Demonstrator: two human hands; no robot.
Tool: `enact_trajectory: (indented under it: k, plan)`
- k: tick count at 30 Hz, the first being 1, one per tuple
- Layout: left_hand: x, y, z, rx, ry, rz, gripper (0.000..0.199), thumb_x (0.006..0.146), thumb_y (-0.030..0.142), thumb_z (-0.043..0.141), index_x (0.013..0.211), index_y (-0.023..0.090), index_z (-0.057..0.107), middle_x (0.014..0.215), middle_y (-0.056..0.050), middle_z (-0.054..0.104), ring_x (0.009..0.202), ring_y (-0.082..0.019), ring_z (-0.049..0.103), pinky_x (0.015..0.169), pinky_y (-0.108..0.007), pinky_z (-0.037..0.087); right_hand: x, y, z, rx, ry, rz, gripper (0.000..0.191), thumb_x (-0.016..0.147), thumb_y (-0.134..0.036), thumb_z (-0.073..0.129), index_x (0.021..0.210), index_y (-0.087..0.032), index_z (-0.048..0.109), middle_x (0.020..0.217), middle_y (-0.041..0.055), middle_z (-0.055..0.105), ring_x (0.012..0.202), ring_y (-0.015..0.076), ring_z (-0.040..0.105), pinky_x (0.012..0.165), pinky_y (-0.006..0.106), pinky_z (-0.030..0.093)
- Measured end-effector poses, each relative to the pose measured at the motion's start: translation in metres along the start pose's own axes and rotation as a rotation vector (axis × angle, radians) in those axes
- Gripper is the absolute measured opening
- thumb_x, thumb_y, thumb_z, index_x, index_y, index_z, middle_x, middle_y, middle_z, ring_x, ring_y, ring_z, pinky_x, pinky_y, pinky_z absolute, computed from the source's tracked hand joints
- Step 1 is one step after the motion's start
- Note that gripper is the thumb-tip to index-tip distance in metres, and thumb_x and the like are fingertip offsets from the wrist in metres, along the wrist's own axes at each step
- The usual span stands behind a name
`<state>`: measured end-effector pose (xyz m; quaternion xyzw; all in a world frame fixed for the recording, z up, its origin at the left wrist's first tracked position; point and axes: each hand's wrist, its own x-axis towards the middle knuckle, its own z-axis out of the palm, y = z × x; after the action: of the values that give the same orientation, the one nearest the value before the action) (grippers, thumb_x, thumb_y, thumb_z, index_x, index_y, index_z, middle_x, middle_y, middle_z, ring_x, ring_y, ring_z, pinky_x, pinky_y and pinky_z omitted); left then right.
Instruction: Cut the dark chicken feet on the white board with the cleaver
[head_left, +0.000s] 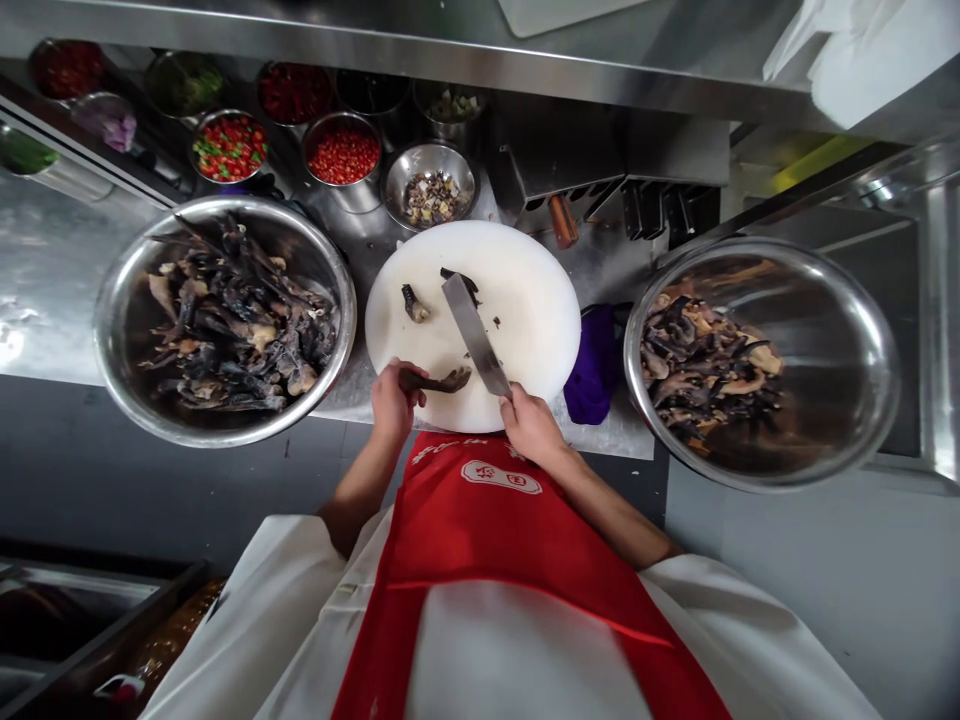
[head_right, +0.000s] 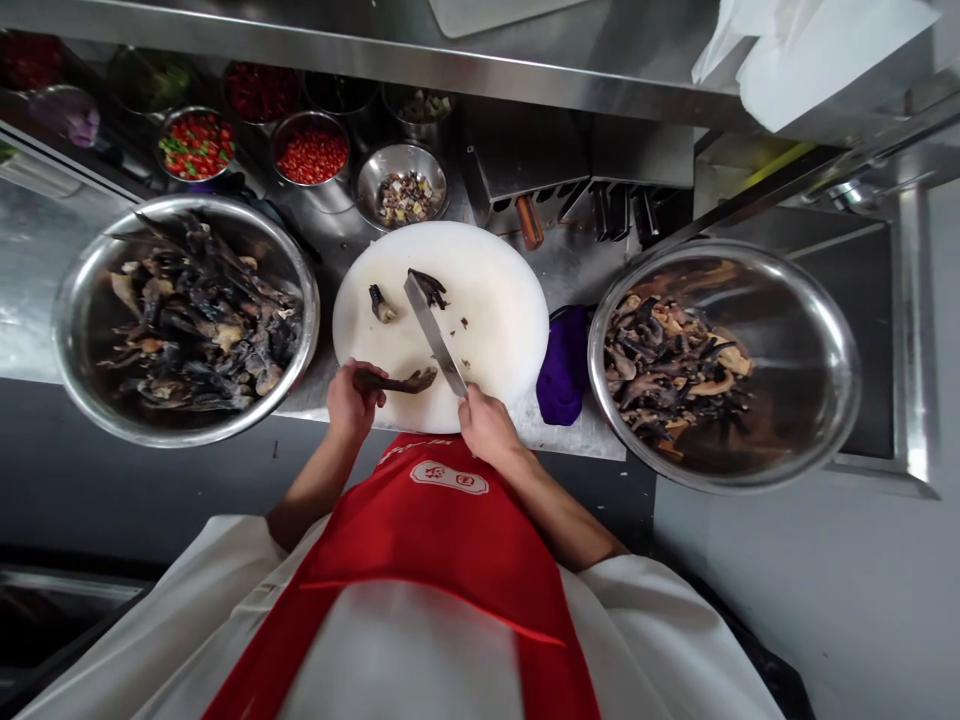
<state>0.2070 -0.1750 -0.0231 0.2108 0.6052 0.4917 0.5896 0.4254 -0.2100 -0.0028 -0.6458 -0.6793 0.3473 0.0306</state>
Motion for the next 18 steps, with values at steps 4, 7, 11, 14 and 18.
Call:
enact_trajectory:
  k: [4, 7, 11, 14, 18]
  plan:
    - [0.029, 0.000, -0.010, -0.028, 0.126, -0.127, 0.041, 0.084, 0.058, 0.046, 0.076, 0.018, 0.051, 0.066, -0.003, 0.060, 0.034, -0.006, 0.036, 0.036, -0.024, 0.034, -0.010, 0.007, -0.006, 0.095, 0.065, -0.053, 0.026, 0.095, -0.034, 0.033, 0.097, -0.019, 0.053, 0.074, 0.0070, 0.067, 0.070, 0.0232, 0.063, 0.063, 0.029, 0.040]
    - [0.041, -0.010, -0.017, 0.245, 0.183, 0.030, 0.033, 0.078, 0.048, 0.060, 0.092, 0.018, 0.054, 0.075, -0.001, 0.058, 0.040, -0.007, 0.045, 0.042, -0.024, 0.040, -0.008, 0.001, -0.010, 0.133, 0.080, -0.057, 0.024, 0.093, -0.035, 0.036, 0.098, -0.019, 0.054, 0.077, 0.0068, 0.068, 0.070, 0.0228, 0.063, 0.063, 0.029, 0.041]
    - [0.048, -0.025, -0.024, 0.657, 0.232, 0.229, 0.040, 0.075, 0.037, 0.067, 0.108, 0.018, 0.058, 0.087, -0.005, 0.060, 0.062, -0.014, 0.059, 0.057, -0.028, 0.048, 0.004, -0.017, -0.010, 0.155, 0.086, -0.075, 0.025, 0.091, -0.034, 0.042, 0.108, -0.018, 0.052, 0.084, 0.0073, 0.070, 0.072, 0.0224, 0.064, 0.063, 0.028, 0.042]
    - [0.049, -0.031, -0.027, 0.740, 0.259, 0.240, 0.036, 0.081, 0.040, 0.060, 0.108, 0.016, 0.060, 0.085, -0.008, 0.061, 0.065, -0.017, 0.060, 0.061, -0.031, 0.048, 0.018, -0.030, 0.000, 0.095, 0.104, -0.138, 0.028, 0.095, -0.033, 0.034, 0.108, -0.015, 0.051, 0.084, 0.0103, 0.070, 0.076, 0.0245, 0.065, 0.066, 0.030, 0.043]
    - [0.049, -0.031, -0.032, 0.683, 0.262, 0.191, 0.033, 0.084, 0.041, 0.053, 0.103, 0.015, 0.062, 0.076, -0.005, 0.060, 0.056, -0.016, 0.056, 0.060, -0.030, 0.045, 0.043, -0.039, 0.020, -0.023, 0.017, -0.208, 0.029, 0.097, -0.028, 0.029, 0.110, -0.013, 0.050, 0.086, 0.0125, 0.070, 0.078, 0.0252, 0.066, 0.069, 0.031, 0.043]
